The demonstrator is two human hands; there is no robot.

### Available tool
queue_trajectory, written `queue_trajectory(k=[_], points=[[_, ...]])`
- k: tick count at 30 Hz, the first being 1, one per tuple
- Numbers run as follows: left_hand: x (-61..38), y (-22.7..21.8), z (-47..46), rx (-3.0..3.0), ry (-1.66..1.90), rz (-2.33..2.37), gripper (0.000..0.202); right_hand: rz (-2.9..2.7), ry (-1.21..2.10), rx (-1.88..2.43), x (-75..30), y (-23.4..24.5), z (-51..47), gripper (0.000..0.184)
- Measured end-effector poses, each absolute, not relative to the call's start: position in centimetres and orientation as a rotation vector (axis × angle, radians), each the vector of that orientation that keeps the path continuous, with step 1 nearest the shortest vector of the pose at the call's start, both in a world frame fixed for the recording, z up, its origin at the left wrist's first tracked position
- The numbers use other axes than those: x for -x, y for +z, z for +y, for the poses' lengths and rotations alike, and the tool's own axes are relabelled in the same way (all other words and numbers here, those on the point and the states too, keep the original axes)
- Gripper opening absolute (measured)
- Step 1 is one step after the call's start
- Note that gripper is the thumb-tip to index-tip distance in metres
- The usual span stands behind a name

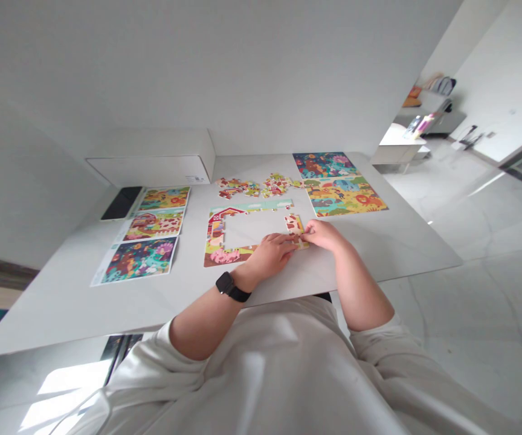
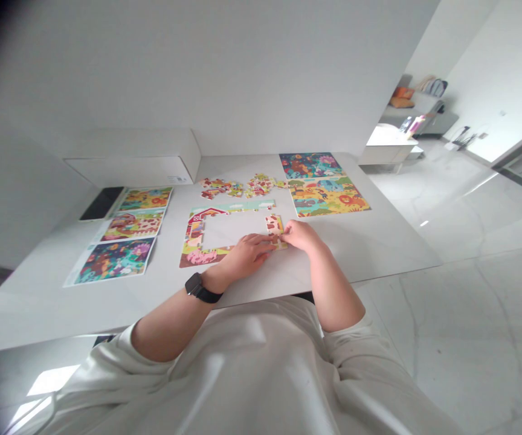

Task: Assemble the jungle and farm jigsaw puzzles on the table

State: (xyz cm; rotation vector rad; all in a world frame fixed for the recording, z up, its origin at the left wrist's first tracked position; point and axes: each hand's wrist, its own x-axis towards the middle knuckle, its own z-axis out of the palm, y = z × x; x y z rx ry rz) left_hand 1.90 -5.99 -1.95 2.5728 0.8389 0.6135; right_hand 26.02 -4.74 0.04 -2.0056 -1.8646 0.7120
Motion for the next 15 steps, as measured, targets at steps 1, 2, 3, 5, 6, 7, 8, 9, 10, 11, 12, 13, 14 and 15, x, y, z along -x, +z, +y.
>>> queue_trajectory(k=[1,2,3,5,6,7,8,9,10,11,12,13,14,15], points=[[-1.88,-1.94,-5.99,-2.575,0.608,0.838,0.036,-1.868,0.711,2.001,-26.02,-0.03,-4.71,0.015],[-1.86,-1.93,-5.98,-2.577,0.602,0.836,0.036,-1.872,0.711,1.997,-26.03,-0.11,-4.67,0.015],[-1.84,-1.93,-5.98,-2.578,0.598,0.835,0.036,-1.878,0.712,1.994,-26.05,-0.21,-4.62,0.015],[-1.80,-1.95,-5.95,-2.574,0.597,0.835,0.036,-1.891,0.712,1.981,-26.12,-0.41,-4.51,0.015],[-1.78,-1.97,-5.93,-2.570,0.597,0.835,0.036,-1.895,0.706,1.973,-26.15,-0.50,-4.46,0.015],[-1.77,-1.98,-5.92,-2.567,0.598,0.835,0.036,-1.897,0.697,1.962,-26.17,-0.58,-4.42,0.015],[-1.75,-1.99,-5.91,-2.566,0.598,0.835,0.036,-1.898,0.687,1.948,-26.18,-0.65,-4.39,0.014],[-1.74,-1.99,-5.90,-2.565,0.597,0.834,0.036,-1.898,0.679,1.936,-26.18,-0.72,-4.38,0.014],[-1.73,-1.99,-5.89,-2.565,0.597,0.835,0.036,-1.897,0.674,1.922,-26.16,-0.76,-4.38,0.013],[-1.72,-1.99,-5.88,-2.565,0.596,0.837,0.036,-1.898,0.674,1.908,-26.14,-0.79,-4.38,0.013],[-1.72,-1.99,-5.88,-2.567,0.593,0.840,0.037,-1.903,0.675,1.889,-26.10,-0.79,-4.40,0.012],[-1.71,-1.98,-5.87,-2.569,0.590,0.843,0.037,-1.914,0.680,1.864,-26.05,-0.77,-4.42,0.011],[-1.70,-1.98,-5.87,-2.571,0.586,0.845,0.037,-1.930,0.683,1.839,-26.00,-0.74,-4.44,0.010],[-1.69,-1.98,-5.87,-2.573,0.584,0.848,0.037,-1.948,0.686,1.815,-25.94,-0.69,-4.45,0.011]])
